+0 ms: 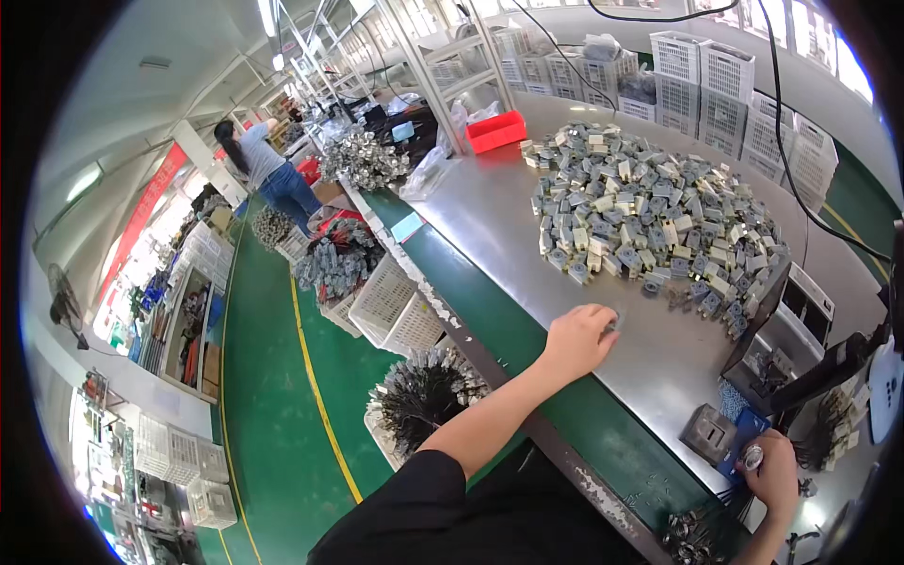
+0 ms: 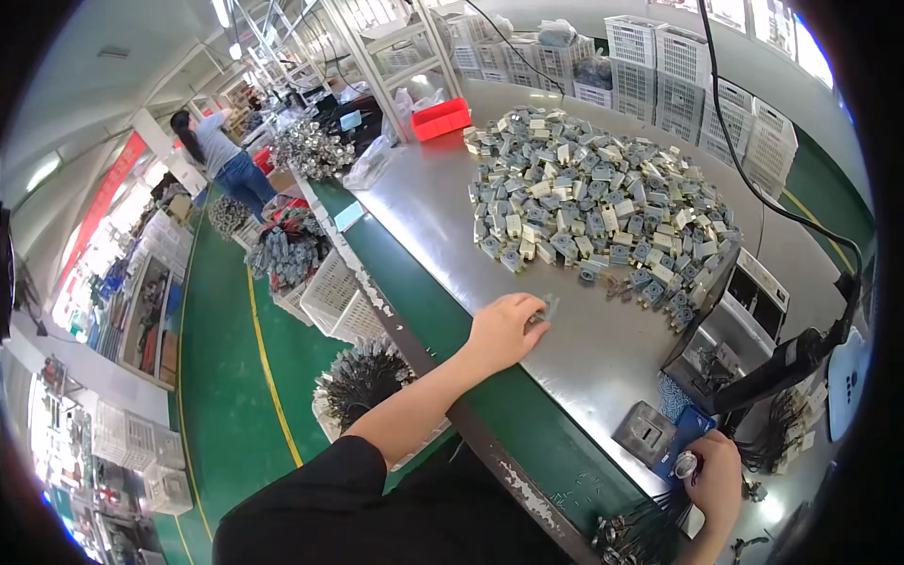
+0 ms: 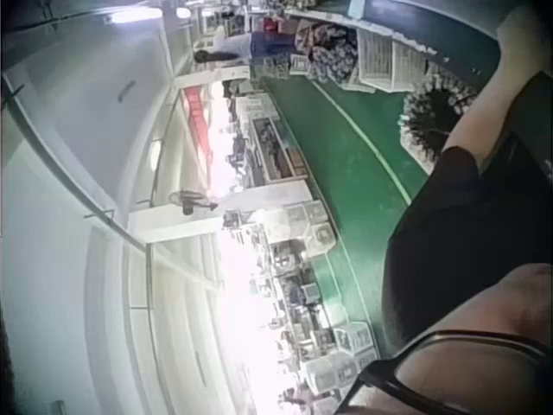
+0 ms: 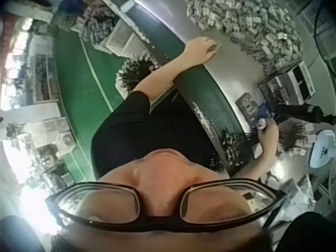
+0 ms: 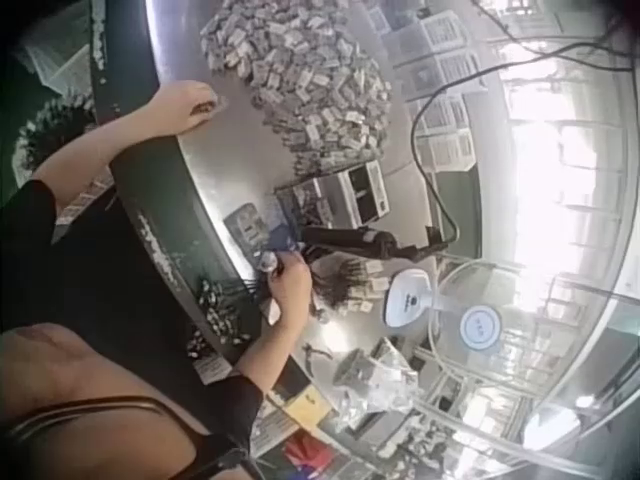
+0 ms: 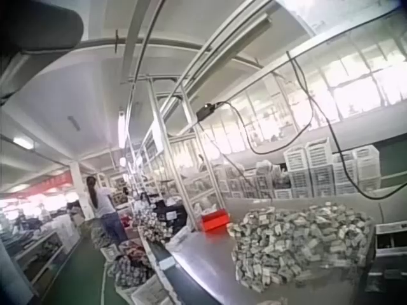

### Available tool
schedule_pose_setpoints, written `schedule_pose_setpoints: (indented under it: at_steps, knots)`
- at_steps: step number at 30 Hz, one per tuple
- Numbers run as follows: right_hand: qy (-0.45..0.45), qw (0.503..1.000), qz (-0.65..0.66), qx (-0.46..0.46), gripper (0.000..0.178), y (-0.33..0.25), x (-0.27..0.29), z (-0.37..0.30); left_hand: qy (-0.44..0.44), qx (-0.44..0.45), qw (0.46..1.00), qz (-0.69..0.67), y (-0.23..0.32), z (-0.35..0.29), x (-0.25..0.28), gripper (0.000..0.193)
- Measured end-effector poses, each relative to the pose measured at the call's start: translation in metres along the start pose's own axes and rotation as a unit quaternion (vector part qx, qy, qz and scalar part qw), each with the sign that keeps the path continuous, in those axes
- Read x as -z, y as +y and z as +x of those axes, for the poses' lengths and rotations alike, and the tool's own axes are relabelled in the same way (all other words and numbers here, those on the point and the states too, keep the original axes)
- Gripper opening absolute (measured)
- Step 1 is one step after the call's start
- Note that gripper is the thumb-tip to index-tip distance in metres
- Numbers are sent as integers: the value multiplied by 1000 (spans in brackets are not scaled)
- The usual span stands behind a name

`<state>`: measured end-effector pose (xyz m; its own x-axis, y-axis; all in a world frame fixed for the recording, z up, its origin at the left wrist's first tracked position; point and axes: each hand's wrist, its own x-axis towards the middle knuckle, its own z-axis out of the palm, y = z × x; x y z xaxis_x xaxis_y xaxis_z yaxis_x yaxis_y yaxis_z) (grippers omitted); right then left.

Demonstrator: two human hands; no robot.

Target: Assembling wires and connectors to small electronic components using an electric screwdriver.

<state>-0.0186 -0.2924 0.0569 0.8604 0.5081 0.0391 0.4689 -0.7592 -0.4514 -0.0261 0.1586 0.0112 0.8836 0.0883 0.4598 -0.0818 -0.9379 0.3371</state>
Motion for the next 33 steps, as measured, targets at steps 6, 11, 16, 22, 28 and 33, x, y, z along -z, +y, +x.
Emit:
schedule_pose_setpoints:
  at_steps: [6, 11, 16, 22, 28, 33]
  knots:
    - [-40, 999, 12, -5, 16, -13, 2, 3, -50, 28, 995, -79, 11, 5, 0, 30]
    - [-17, 999, -32, -23, 15, -21, -1, -6, -127, -52, 973, -186, 45, 7, 15, 30]
    - [-17, 999, -30, 22, 19, -15, -4, -4, -72, -233, 940, -237, 78, 5, 53, 40]
    - [-24, 1000, 11, 9, 11, -28, -2, 11, -43, -249, 911, -325, 93, 14, 84, 44]
    - [-29, 999, 37, 4, 10, -23, 2, 8, -18, -263, 903, -340, 101, 17, 81, 46]
    - [-45, 999, 1, -18, 11, -19, -2, 2, -30, -231, 891, -389, 109, 13, 69, 41]
